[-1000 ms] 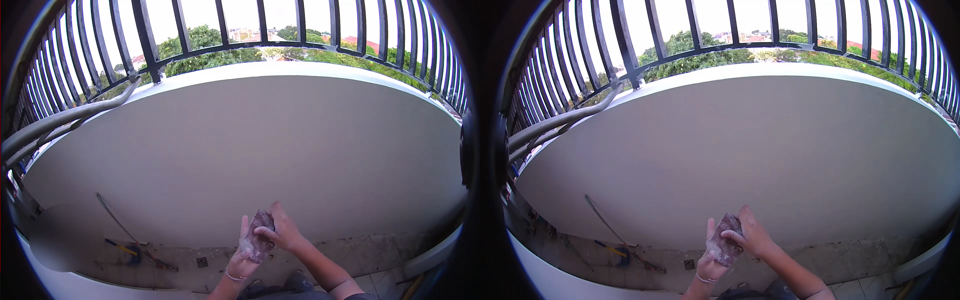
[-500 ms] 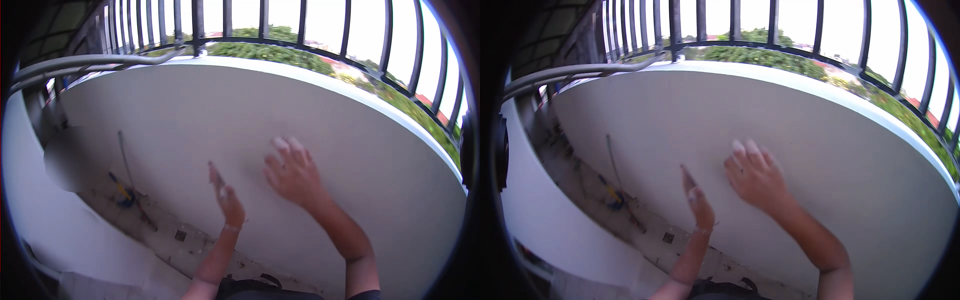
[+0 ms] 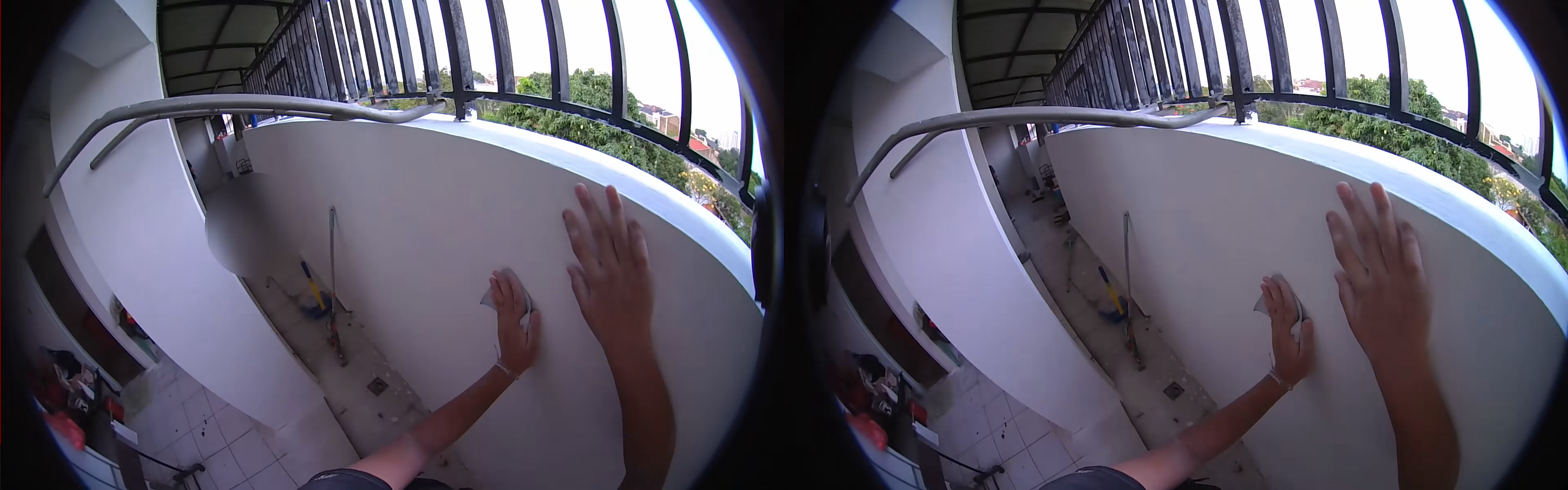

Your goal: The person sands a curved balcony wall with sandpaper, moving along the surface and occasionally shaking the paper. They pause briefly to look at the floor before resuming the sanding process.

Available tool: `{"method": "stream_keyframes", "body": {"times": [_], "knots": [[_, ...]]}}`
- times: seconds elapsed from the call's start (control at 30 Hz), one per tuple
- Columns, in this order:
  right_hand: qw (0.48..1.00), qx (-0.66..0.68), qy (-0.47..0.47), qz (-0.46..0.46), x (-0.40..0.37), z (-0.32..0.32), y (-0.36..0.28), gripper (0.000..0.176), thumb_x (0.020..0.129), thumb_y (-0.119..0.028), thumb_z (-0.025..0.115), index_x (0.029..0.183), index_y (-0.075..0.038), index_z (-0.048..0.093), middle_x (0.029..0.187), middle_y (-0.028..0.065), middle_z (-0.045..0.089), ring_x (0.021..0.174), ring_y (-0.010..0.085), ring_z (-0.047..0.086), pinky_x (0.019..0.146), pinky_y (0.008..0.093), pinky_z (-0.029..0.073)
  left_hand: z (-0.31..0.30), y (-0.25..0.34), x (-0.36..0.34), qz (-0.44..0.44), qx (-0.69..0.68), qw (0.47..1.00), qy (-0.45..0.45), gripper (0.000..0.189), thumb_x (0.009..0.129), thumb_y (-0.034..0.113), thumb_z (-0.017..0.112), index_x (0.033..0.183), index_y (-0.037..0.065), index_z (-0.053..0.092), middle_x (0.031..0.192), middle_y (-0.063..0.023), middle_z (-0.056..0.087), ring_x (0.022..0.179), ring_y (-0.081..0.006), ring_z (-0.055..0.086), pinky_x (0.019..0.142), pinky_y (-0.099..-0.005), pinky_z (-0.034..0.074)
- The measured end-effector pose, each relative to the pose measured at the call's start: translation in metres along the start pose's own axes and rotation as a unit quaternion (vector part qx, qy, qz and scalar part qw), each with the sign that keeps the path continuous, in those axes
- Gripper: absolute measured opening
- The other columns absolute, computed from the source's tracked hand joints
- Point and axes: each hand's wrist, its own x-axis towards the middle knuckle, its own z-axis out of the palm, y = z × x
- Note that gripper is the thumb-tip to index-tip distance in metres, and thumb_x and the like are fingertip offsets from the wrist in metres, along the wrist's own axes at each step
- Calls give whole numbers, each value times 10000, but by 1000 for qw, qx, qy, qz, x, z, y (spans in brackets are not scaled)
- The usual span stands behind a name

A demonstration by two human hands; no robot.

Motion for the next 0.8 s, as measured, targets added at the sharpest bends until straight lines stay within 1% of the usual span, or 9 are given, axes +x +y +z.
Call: {"method": "stream_keyframes", "body": {"times": [0.07,0.13,0.17,0.37,0.47,0.53,0.57,0.63,0.8], "knots": [[1000,-14,-1,4,0,1,-1,710,829,-375,679,1469,-198,427,1619,27,240,1505,268,172,1174,434,231,-7,-8,9,15,11,999,-28,682,958,185,453,1519,-84,175,1616,-265,41,1497,-427,-38,1183,-523,8],[999,-30,-7,12,0,-2,-3,693,831,-421,667,1453,-206,451,1613,10,261,1499,248,198,1171,418,223,-13,-6,27,32,-15,998,-43,675,972,208,434,1521,-82,170,1614,-268,55,1497,-429,-25,1181,-531,8],[999,-39,-4,15,-1,0,-4,700,826,-423,668,1456,-213,449,1614,2,259,1500,243,196,1182,419,201,-15,-4,36,40,-26,998,-50,672,979,219,424,1522,-81,167,1613,-269,62,1498,-430,-18,1179,-535,8],[996,-87,-12,32,-6,11,-10,727,806,-455,661,1468,-259,433,1617,-34,247,1505,225,180,1223,427,90,-5,-5,40,48,-10,999,-10,684,999,270,410,1515,-100,155,1609,-271,91,1498,-431,14,1173,-555,17],[992,-116,-16,37,-6,13,-14,736,798,-460,658,1470,-271,427,1610,-40,264,1502,213,187,1232,426,55,-2,-8,40,55,-13,998,4,691,970,237,441,1532,-57,167,1613,-255,109,1501,-424,28,1175,-555,32],[992,-121,-8,40,-7,18,-15,736,792,-464,656,1468,-277,430,1602,-43,284,1499,205,196,1237,419,39,-2,-8,41,55,-7,998,-2,693,992,282,415,1518,-90,162,1609,-265,107,1500,-427,31,1171,-560,27],[991,-124,-6,39,-9,19,-16,767,787,-466,676,1481,-278,407,1608,-33,269,1502,211,183,1238,423,30,-3,-8,40,55,-4,998,-4,698,1003,305,402,1512,-106,159,1607,-270,106,1499,-428,32,1169,-562,24],[990,-133,-4,35,-10,23,-14,833,778,-472,715,1507,-281,361,1618,-11,240,1508,223,157,1239,430,13,-3,-10,39,54,0,999,-3,692,1005,310,396,1517,-93,163,1609,-265,107,1500,-425,33,1170,-561,26],[992,-120,8,35,-13,28,-16,833,771,-444,734,1503,-284,370,1616,-20,249,1506,213,163,1242,414,50,-1,-11,39,51,6,999,1,679,1007,314,389,1529,-63,172,1612,-256,108,1503,-417,35,1170,-562,27]]}}
